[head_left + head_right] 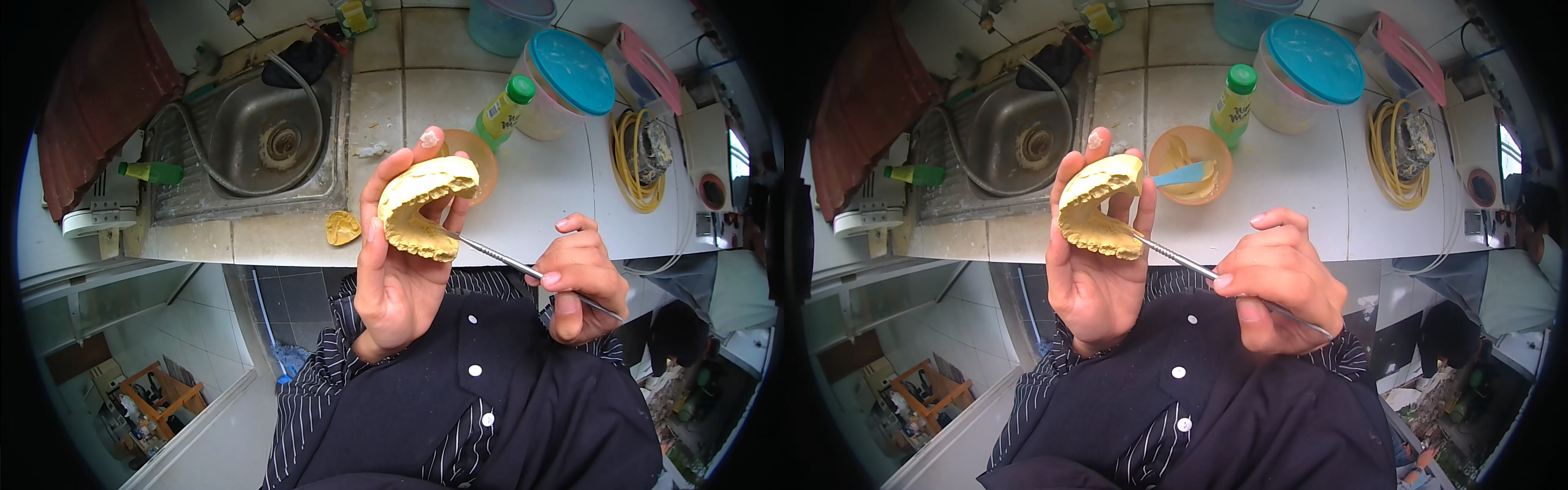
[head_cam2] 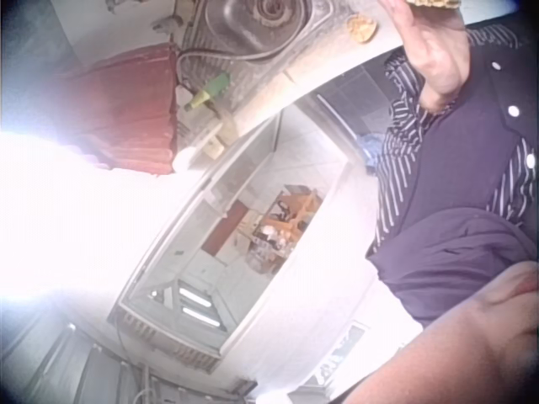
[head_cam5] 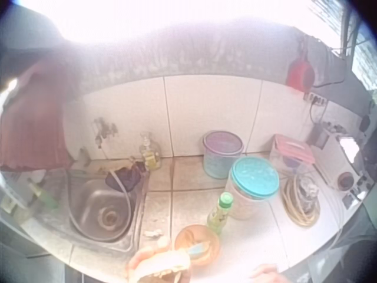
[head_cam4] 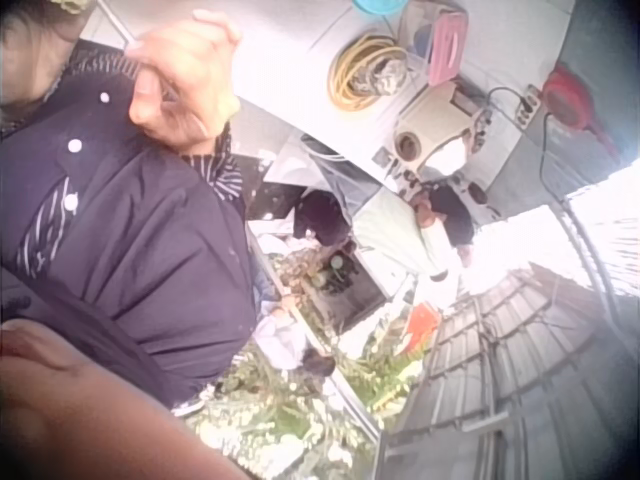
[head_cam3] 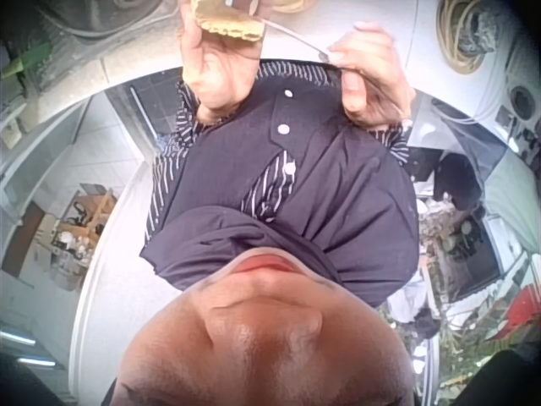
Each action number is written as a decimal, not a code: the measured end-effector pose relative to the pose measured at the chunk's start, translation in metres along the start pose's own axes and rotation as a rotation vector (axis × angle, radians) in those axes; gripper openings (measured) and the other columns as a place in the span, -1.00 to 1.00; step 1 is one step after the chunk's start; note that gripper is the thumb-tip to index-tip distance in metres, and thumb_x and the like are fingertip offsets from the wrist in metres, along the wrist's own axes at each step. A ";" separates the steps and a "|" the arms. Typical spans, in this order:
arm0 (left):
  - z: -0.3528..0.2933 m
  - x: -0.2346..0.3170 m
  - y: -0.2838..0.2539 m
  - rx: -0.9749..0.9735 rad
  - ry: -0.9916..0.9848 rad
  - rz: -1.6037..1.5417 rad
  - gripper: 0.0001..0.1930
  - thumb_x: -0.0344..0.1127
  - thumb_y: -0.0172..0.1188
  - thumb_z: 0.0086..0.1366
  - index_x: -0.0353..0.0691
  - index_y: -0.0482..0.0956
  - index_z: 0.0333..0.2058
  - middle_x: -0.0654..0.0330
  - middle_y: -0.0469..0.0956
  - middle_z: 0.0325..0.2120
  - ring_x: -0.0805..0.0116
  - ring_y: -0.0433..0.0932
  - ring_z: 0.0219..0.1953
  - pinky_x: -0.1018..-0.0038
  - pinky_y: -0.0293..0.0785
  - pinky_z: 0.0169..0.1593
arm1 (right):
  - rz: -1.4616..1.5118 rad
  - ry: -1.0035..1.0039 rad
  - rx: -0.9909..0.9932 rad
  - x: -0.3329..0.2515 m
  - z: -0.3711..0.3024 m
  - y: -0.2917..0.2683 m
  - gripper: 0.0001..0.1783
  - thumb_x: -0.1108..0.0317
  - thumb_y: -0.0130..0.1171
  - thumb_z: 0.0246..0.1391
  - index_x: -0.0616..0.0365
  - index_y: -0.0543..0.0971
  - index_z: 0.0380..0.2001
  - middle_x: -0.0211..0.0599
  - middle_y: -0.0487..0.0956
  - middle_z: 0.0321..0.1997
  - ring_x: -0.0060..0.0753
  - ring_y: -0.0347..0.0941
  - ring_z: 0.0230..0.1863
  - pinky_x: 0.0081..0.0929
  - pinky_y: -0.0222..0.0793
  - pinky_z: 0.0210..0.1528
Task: The person holds a yellow dental mold and uses a metal sculpting tool to refine its surface. They repeatedly dip the tool into a small bowl of yellow paste to apply material to the mold, smoothing and shaping the details.
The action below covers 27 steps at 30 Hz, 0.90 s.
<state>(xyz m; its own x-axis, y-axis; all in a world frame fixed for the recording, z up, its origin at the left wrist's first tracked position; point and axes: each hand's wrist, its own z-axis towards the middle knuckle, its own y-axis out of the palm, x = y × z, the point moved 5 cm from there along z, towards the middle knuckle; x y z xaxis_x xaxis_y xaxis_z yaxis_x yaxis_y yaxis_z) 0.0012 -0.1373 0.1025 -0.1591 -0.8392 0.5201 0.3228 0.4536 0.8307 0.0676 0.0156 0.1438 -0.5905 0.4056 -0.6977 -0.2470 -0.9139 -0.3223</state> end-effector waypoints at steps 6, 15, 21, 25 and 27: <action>0.001 0.000 -0.001 0.008 -0.009 -0.001 -0.43 -0.13 -0.15 0.33 -0.15 -0.01 0.27 0.05 -0.16 0.32 0.08 -0.02 0.33 0.18 -0.05 0.35 | 0.055 0.056 0.023 0.004 -0.001 -0.002 -0.82 0.54 0.00 -0.10 0.19 0.52 -0.37 -0.34 0.58 -0.55 -0.45 0.47 -0.45 -0.26 0.24 0.00; 0.004 0.001 0.000 0.016 0.002 0.045 -0.46 -0.10 -0.21 0.35 -0.15 0.02 0.24 0.00 -0.08 0.30 0.16 0.08 0.29 0.26 0.01 0.33 | 0.154 0.096 0.154 0.014 -0.003 0.002 -0.86 0.46 -0.03 0.00 0.22 0.49 -0.37 -0.27 0.55 -0.58 -0.46 0.46 -0.49 -0.27 0.26 -0.03; 0.003 0.013 -0.025 0.116 0.088 -0.042 -0.50 -0.21 -0.31 0.38 -0.17 0.01 0.26 0.02 -0.11 0.31 0.13 -0.03 0.34 0.18 -0.09 0.37 | 0.201 0.459 0.603 0.046 -0.021 -0.019 -0.84 0.43 -0.07 0.17 0.30 0.45 -0.38 -0.16 0.51 -0.33 -0.45 0.45 -0.37 -0.46 0.31 -0.13; -0.004 0.016 -0.052 0.238 0.044 -0.068 -0.53 -0.23 -0.37 0.38 -0.18 0.06 0.24 0.03 -0.03 0.29 0.05 0.04 0.31 0.04 0.02 0.33 | -0.154 0.740 0.197 0.085 -0.023 -0.006 -0.81 0.37 0.07 0.16 0.31 0.50 -0.41 -0.32 0.55 -0.47 -0.53 0.44 -0.40 -0.47 0.29 -0.18; -0.011 0.015 -0.065 0.318 -0.005 -0.034 -0.53 -0.23 -0.35 0.38 -0.18 0.07 0.23 0.03 0.02 0.27 0.00 0.10 0.28 0.00 0.08 0.30 | -0.322 0.677 0.006 0.094 -0.024 0.013 -0.86 0.38 0.11 0.11 0.25 0.51 -0.41 -0.35 0.55 -0.50 -0.48 0.43 -0.44 -0.46 0.25 -0.18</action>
<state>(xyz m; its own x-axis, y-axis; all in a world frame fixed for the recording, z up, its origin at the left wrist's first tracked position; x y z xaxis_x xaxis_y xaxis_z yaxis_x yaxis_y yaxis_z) -0.0120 -0.1830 0.0541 -0.1692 -0.8545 0.4910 0.0092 0.4968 0.8678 0.0273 0.0427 0.0588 0.1134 0.5738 -0.8111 -0.3335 -0.7471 -0.5751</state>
